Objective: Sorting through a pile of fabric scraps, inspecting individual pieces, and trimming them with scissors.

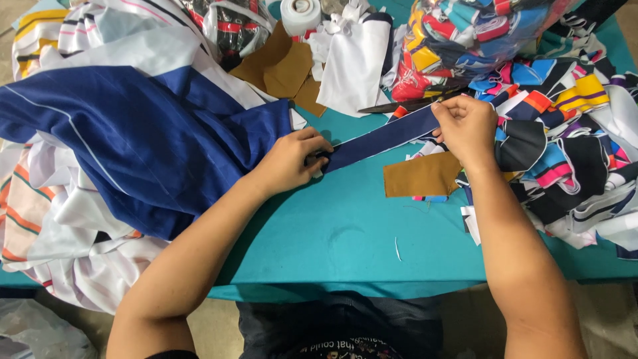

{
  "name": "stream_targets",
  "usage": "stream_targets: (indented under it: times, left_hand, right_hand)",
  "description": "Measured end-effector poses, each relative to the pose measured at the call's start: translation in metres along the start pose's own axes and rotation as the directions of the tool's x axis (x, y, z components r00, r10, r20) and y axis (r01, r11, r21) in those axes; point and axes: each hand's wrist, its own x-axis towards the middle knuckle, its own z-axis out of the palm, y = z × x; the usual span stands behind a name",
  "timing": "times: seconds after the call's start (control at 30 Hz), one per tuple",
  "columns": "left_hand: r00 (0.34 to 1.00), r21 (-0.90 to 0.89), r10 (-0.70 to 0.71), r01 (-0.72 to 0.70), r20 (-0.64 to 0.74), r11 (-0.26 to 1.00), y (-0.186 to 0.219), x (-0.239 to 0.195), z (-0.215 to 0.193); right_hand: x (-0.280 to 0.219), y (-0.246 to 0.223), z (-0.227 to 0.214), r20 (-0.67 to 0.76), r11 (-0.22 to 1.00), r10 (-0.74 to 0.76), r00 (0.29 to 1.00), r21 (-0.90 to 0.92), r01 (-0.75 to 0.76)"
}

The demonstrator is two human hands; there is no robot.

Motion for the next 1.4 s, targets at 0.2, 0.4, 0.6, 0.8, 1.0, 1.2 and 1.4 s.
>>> stream_targets:
  times: [0.2, 0.4, 0.6, 0.8, 1.0, 1.2, 1.4]
  left_hand:
    - [0.964, 0.051, 0.258, -0.255, -0.059, 0.966, 0.033, 0.002, -0.004]
    - [0.977, -0.012, 0.169, -0.169, 0.133, 0.986, 0.029, -0.001, 0.002]
    - [0.986, -0.067, 0.158, -0.161, -0.052, 0.985, 0.011, 0.002, 0.004]
    - [0.991, -0.034, 0.117, -0.119, -0.063, 0.992, 0.018, 0.002, -0.013]
    - [0.992, -0.071, 0.050, -0.059, -0.115, 0.996, 0.002, 0.003, 0.001]
    - [0.990, -0.117, 0.089, -0.102, -0.111, 0.988, 0.002, 0.002, -0.005]
    - [0.985, -0.108, -0.025, 0.006, -0.170, 0.994, -0.015, 0.003, 0.005]
  right_hand:
    - [-0.003, -0.003, 0.001, -0.002, 0.999, -0.040, 0.999, -0.013, 0.040]
    - [-0.001, 0.001, 0.001, 0.009, 0.999, -0.024, 1.000, -0.046, 0.024]
    - [-0.002, 0.002, 0.002, 0.010, 0.997, -0.066, 0.998, -0.040, 0.066]
    - [-0.004, -0.005, 0.011, 0.000, 0.987, -0.143, 0.990, -0.074, 0.143]
    - [-0.013, -0.040, 0.030, 0.114, 0.978, -0.188, 0.976, -0.066, 0.196]
    - [-0.030, -0.082, 0.064, 0.307, 0.989, -0.148, 0.940, 0.029, 0.147]
    - [-0.036, -0.082, 0.108, 0.374, 0.977, -0.178, 0.910, -0.046, 0.210]
